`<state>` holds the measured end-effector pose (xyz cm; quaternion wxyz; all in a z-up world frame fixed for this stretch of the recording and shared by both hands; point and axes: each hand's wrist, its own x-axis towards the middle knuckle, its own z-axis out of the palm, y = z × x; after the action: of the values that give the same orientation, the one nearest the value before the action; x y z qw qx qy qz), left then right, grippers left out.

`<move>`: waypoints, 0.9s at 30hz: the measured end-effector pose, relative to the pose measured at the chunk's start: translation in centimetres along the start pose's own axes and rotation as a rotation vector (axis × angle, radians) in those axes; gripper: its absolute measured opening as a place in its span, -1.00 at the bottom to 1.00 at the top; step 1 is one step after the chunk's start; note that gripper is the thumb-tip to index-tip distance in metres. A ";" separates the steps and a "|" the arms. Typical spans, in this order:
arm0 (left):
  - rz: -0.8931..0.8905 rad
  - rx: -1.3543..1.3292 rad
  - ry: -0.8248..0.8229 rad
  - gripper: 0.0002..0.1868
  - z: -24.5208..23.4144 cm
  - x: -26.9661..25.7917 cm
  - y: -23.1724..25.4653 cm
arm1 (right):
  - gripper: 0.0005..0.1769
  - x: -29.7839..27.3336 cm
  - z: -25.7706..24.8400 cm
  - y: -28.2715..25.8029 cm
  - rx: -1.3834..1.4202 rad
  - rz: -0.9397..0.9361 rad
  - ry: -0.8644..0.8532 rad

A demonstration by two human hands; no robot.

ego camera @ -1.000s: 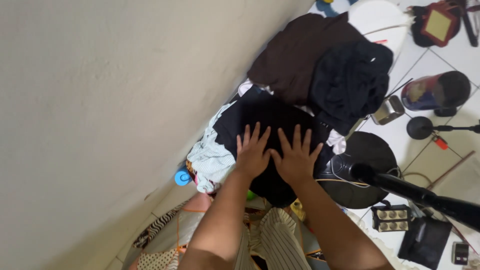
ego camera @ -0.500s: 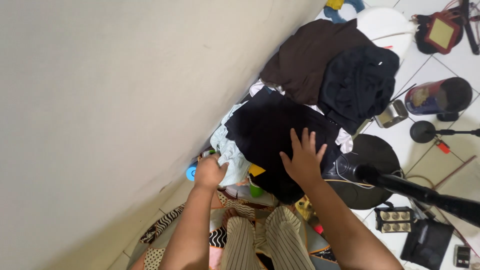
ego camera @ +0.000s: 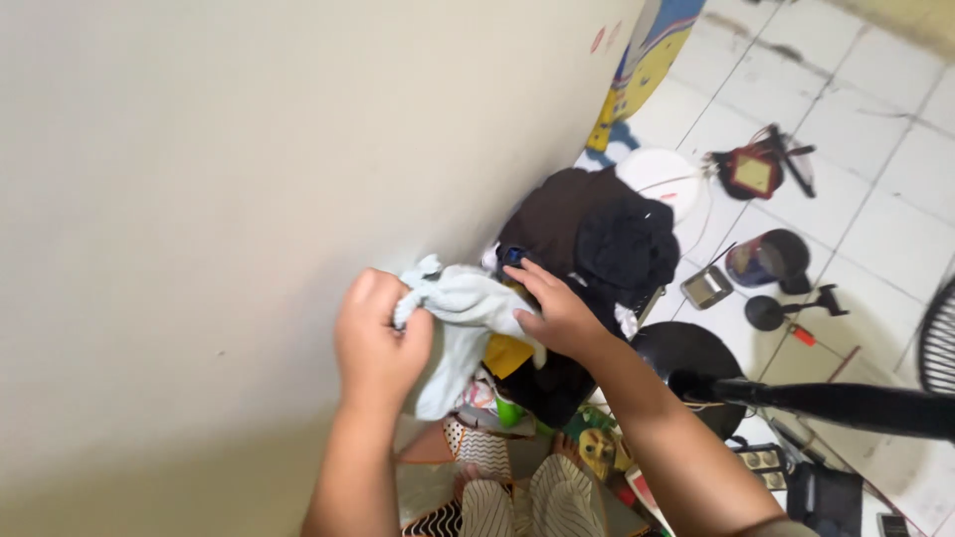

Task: Organize power cables and fold clothes in a room.

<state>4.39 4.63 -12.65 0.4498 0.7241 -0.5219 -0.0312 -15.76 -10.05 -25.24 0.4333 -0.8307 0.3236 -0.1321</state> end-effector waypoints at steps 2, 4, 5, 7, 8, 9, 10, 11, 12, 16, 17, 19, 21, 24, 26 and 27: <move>0.002 -0.072 0.013 -0.92 -2.6 1.0 3.7 | -0.23 -0.4 -0.5 1.0 0.041 -0.023 0.014; 0.000 -0.134 0.029 -0.92 -4.9 2.2 6.6 | -0.20 -0.9 -2.3 -0.3 0.088 -0.053 0.020; 0.028 -0.201 -0.028 -0.92 -5.7 2.6 7.5 | -0.13 -1.3 -3.6 -2.0 0.286 -0.147 -0.066; 0.061 -0.268 -0.086 -0.92 -7.2 3.6 9.2 | -0.06 -2.2 -6.6 -6.3 0.482 -0.241 -0.153; 0.119 -0.313 -0.187 -0.91 -7.8 4.2 10.2 | -0.03 -2.8 -8.4 -8.9 0.530 -0.255 -0.186; 0.181 -0.358 -0.289 -0.90 -8.4 4.7 11.3 | 0.01 -3.6 -10.3 -11.5 0.576 -0.270 -0.215; 0.189 -0.360 -0.289 -0.90 -8.8 4.8 12.3 | 0.01 -4.5 -11.4 -13.6 0.572 -0.273 -0.208; 0.210 -0.399 -0.356 -0.90 -8.9 5.5 13.2 | 0.03 -4.9 -12.7 -15.6 0.653 -0.351 -0.259; 0.231 -0.436 -0.424 -0.89 -8.9 6.2 14.1 | 0.06 -5.3 -14.1 -17.5 0.733 -0.429 -0.312; 0.251 -0.542 -0.509 -0.92 -8.9 9.0 14.0 | -0.07 -6.4 -15.7 -16.6 0.697 -0.173 -0.335; 0.230 -0.621 -0.564 -0.91 -8.9 9.7 13.8 | -0.15 -7.0 -15.9 -16.4 0.621 -0.147 -0.386; 0.221 -0.699 -0.626 -0.91 -8.7 10.6 13.4 | -0.23 -8.3 -16.6 -16.9 0.541 -0.122 -0.423; 0.207 -0.801 -0.770 -0.88 -8.3 11.3 13.4 | -0.08 -9.6 -17.4 -18.1 0.553 -0.148 -0.380; 0.283 -0.829 -0.952 -0.86 -7.6 11.4 15.8 | -0.04 -10.8 -18.8 -20.9 0.659 -0.453 -0.113; 0.325 -0.821 -1.029 -0.85 -6.2 11.8 17.2 | -0.09 -10.9 -19.3 -20.7 0.438 -0.471 -0.049; 0.352 -0.805 -1.097 -0.83 -5.7 12.0 17.7 | -0.14 -10.8 -19.5 -20.7 0.227 -0.485 0.001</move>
<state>-0.15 -2.18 7.95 0.3531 0.2857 -0.7309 -0.5093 -24.92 -6.79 3.57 0.4791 -0.8301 0.0983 -0.2678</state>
